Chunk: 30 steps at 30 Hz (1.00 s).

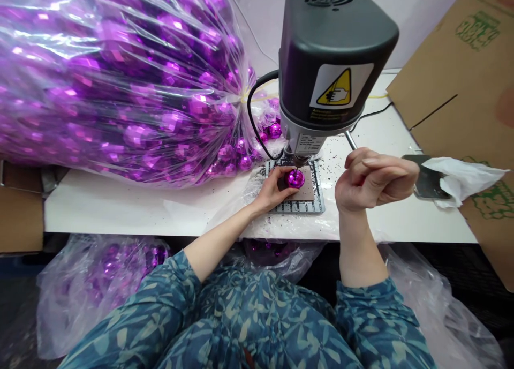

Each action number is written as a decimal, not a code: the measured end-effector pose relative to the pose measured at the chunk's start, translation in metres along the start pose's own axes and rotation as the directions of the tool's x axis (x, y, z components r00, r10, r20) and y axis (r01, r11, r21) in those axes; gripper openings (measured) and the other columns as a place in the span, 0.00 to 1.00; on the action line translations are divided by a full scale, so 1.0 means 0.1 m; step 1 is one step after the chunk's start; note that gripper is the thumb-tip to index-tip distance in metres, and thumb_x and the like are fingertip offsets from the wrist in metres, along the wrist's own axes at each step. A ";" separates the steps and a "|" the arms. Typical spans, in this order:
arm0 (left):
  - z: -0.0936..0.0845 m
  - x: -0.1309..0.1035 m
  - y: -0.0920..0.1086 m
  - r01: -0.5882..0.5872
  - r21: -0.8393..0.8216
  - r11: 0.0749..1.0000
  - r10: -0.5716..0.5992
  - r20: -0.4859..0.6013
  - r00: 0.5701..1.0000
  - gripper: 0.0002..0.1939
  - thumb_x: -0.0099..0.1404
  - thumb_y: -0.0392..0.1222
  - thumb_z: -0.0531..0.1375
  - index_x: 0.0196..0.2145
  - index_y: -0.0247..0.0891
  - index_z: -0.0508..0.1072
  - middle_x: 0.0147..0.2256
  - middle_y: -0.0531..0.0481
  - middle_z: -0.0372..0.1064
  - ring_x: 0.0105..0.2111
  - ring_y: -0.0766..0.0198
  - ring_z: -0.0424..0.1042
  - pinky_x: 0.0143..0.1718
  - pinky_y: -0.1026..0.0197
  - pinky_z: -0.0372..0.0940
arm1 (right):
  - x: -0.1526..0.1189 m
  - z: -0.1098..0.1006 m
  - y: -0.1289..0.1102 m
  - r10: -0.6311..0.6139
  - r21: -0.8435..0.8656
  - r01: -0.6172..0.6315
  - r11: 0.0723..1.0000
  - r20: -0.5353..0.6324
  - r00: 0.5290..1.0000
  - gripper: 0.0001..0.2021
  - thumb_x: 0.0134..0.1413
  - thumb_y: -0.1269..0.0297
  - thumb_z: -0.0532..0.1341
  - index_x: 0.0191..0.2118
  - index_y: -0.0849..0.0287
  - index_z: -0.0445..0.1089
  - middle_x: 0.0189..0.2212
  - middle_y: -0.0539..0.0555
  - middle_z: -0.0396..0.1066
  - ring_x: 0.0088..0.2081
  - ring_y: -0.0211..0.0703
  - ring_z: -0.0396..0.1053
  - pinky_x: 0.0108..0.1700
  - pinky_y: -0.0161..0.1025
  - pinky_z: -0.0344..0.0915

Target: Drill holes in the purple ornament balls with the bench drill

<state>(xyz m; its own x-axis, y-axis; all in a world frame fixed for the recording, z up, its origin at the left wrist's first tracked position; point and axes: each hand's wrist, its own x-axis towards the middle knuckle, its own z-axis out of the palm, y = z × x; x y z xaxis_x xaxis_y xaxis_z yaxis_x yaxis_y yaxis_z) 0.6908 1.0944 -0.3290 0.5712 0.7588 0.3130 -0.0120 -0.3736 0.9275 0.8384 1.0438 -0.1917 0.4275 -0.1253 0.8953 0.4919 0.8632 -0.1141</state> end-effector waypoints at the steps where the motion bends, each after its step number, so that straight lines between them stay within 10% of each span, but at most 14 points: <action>1: 0.00 0.00 0.00 -0.001 -0.003 1.000 0.001 -0.001 1.000 0.30 0.60 0.46 0.73 0.55 0.39 0.68 0.54 0.40 0.73 0.55 0.50 0.74 0.60 0.46 0.66 | 0.03 0.02 -0.02 0.021 0.011 -0.021 1.000 -0.008 1.000 0.12 0.68 0.59 0.56 0.34 0.55 0.72 0.13 0.41 0.42 0.12 0.22 0.40 0.18 0.26 0.51; 8: 0.02 -0.03 0.07 0.028 0.065 0.998 -0.023 -0.067 0.997 0.28 0.59 0.45 0.73 0.53 0.39 0.69 0.52 0.41 0.74 0.52 0.52 0.75 0.55 0.48 0.70 | 0.62 0.37 -0.13 0.412 -0.142 -0.421 0.896 -0.089 0.907 0.21 0.57 0.48 0.63 0.25 0.62 0.68 0.14 0.43 0.52 0.14 0.24 0.52 0.16 0.29 0.42; 17: -0.43 -0.64 0.50 -0.030 0.356 0.934 0.114 -0.219 0.969 0.18 0.61 0.42 0.67 0.48 0.39 0.71 0.44 0.46 0.73 0.43 0.56 0.74 0.45 0.53 0.71 | 0.73 0.42 -0.04 0.433 -0.177 -0.437 0.882 -0.062 0.899 0.22 0.48 0.43 0.62 0.24 0.60 0.66 0.13 0.43 0.47 0.13 0.27 0.51 0.16 0.34 0.40; 20: -0.56 -0.86 0.68 0.015 0.278 0.960 -0.044 0.098 0.994 0.19 0.61 0.41 0.67 0.50 0.39 0.70 0.44 0.46 0.74 0.40 0.58 0.76 0.42 0.56 0.72 | 0.71 0.41 -0.07 0.416 -0.164 -0.417 0.894 -0.040 0.908 0.20 0.53 0.47 0.61 0.26 0.61 0.68 0.14 0.44 0.49 0.14 0.28 0.52 0.18 0.34 0.42; 23: -0.61 -0.99 0.83 -0.094 0.360 0.928 -0.130 0.551 0.824 0.20 0.60 0.44 0.70 0.50 0.40 0.74 0.45 0.45 0.75 0.43 0.53 0.76 0.45 0.53 0.72 | 0.70 0.40 -0.07 0.414 -0.155 -0.413 0.897 -0.028 0.910 0.18 0.56 0.49 0.61 0.27 0.61 0.70 0.15 0.44 0.50 0.15 0.28 0.54 0.18 0.34 0.43; 25: -0.62 -0.98 0.86 -0.143 0.365 0.920 -0.135 0.637 0.759 0.23 0.60 0.52 0.72 0.50 0.41 0.75 0.46 0.43 0.75 0.45 0.50 0.76 0.45 0.52 0.71 | 0.70 0.41 -0.05 0.407 -0.139 -0.408 0.902 -0.039 0.913 0.19 0.55 0.49 0.61 0.27 0.61 0.69 0.14 0.43 0.50 0.15 0.28 0.53 0.18 0.34 0.43; 30: -0.73 -0.47 0.55 -0.054 0.309 0.949 0.002 0.166 0.986 0.12 0.70 0.52 0.63 0.44 0.43 0.77 0.43 0.44 0.77 0.45 0.52 0.76 0.49 0.49 0.71 | 0.71 0.44 -0.08 0.436 -0.116 -0.444 0.888 -0.086 0.896 0.17 0.63 0.59 0.59 0.25 0.62 0.67 0.13 0.42 0.51 0.13 0.25 0.51 0.18 0.32 0.41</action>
<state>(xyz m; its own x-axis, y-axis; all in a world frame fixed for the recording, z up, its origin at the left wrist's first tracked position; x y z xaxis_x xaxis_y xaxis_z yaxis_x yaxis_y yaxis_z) 0.6036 1.0765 -0.2777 0.6995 0.6589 0.2769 0.2115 -0.5609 0.8004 0.8315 1.0490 -0.1081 0.6626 0.2226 0.7152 0.3354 0.7656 -0.5490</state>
